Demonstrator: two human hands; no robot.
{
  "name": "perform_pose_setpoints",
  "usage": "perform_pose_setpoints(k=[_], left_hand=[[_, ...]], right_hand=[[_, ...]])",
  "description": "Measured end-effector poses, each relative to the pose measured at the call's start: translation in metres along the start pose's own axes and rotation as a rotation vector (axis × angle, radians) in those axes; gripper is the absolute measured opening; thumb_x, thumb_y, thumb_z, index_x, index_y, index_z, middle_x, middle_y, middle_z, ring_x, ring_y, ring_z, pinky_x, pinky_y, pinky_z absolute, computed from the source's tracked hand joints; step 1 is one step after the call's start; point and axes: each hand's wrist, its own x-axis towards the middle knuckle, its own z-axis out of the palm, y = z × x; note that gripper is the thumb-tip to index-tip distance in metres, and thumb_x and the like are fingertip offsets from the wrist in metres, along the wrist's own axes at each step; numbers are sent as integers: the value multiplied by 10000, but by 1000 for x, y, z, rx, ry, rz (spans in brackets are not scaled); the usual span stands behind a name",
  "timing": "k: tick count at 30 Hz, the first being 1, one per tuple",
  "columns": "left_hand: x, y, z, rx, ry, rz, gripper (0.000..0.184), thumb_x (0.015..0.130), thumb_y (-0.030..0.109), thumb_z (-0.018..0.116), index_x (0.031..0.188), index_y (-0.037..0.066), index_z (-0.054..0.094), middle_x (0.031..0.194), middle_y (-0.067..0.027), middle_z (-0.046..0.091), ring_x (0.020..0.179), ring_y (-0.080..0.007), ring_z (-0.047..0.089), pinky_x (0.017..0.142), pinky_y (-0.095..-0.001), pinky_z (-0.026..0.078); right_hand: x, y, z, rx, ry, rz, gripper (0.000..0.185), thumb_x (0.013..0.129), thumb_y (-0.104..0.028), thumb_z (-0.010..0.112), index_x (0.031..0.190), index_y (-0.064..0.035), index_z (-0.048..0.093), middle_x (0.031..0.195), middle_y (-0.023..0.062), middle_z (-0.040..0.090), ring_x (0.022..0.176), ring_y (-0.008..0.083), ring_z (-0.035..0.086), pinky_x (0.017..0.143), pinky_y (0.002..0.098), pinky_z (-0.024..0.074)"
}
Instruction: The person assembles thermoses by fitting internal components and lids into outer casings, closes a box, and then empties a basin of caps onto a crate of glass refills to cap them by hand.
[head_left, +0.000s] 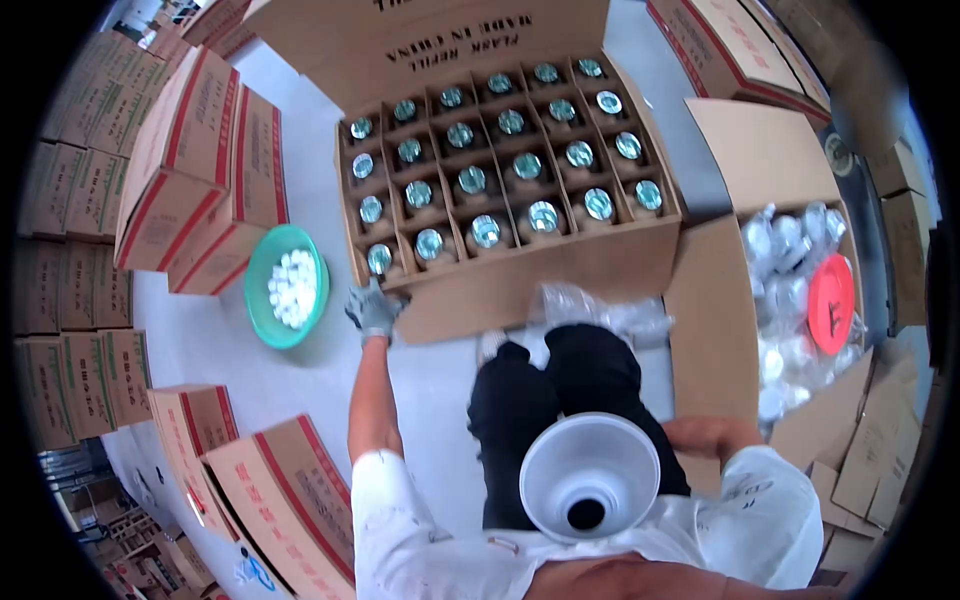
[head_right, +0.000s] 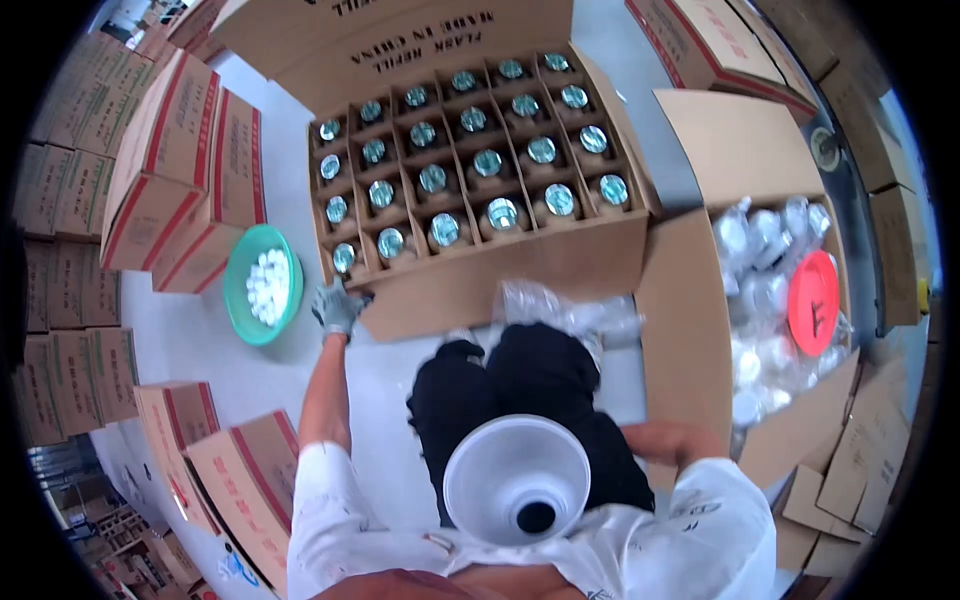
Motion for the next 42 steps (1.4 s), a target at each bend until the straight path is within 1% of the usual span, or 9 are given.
perform_pose_setpoints(k=[2,12,18,21,29,32,34,38,42], left_hand=[[0,-15,28,-81,323,123,777,532,509,822,1133,94,557,1195,-270,486,1101,-447,463,904,-509,386],[-5,-10,-5,-272,7,57,805,590,489,834,1156,25,499,1323,-337,403,1206,-519,399,957,-529,403],[48,-58,-94,-305,-670,184,527,790,544,631,1089,111,661,967,-195,679,951,-337,649,820,-431,494],[131,-68,-156,-556,108,341,411,836,410,662,1056,63,653,884,-178,683,784,-248,664,714,-351,511],[349,60,-373,-1394,669,231,501,922,335,593,1169,-100,557,1054,-127,614,964,-184,532,898,-299,406],[412,69,-397,-1518,616,189,682,895,489,556,1209,-115,537,1097,-160,615,991,-222,561,875,-327,426],[454,61,-393,-1433,437,60,816,819,613,578,1184,-117,555,1081,-180,621,952,-257,600,811,-345,463],[450,74,-402,-1533,406,-78,633,821,456,612,1153,-80,556,994,-165,615,844,-260,605,691,-405,494],[488,25,-391,-1656,143,180,537,909,403,511,1246,-16,517,1143,-131,598,1022,-252,568,871,-398,450]], right_hand=[[13,-13,0,-5,-14,22,416,929,-288,530,1245,-18,530,1151,128,592,1068,225,549,949,341,425],[52,-81,-31,-25,22,-39,427,939,-318,515,1244,-21,538,1151,105,596,1066,194,546,952,326,422],[53,-207,-131,-178,134,-349,435,944,-336,506,1244,-23,542,1151,91,599,1065,175,545,953,317,420],[42,-328,-240,-171,340,-581,440,947,-345,501,1244,-24,545,1151,84,601,1064,166,544,954,313,419],[80,-644,-578,410,1146,-986,844,826,-665,526,1321,15,453,1281,182,517,1173,248,483,986,338,373],[85,-693,-593,599,975,-975,937,790,-730,471,1276,71,489,1234,235,548,1133,298,524,943,390,406],[173,-707,-646,584,1434,-978,743,834,-602,533,1172,60,562,1075,181,623,956,277,583,842,395,461],[146,-701,-626,581,1238,-901,625,871,-471,518,1288,-6,511,1274,206,533,1179,318,490,990,430,392],[113,-652,-555,772,1155,-1162,631,787,-466,669,1117,61,560,1046,125,597,940,195,521,855,321,413]])
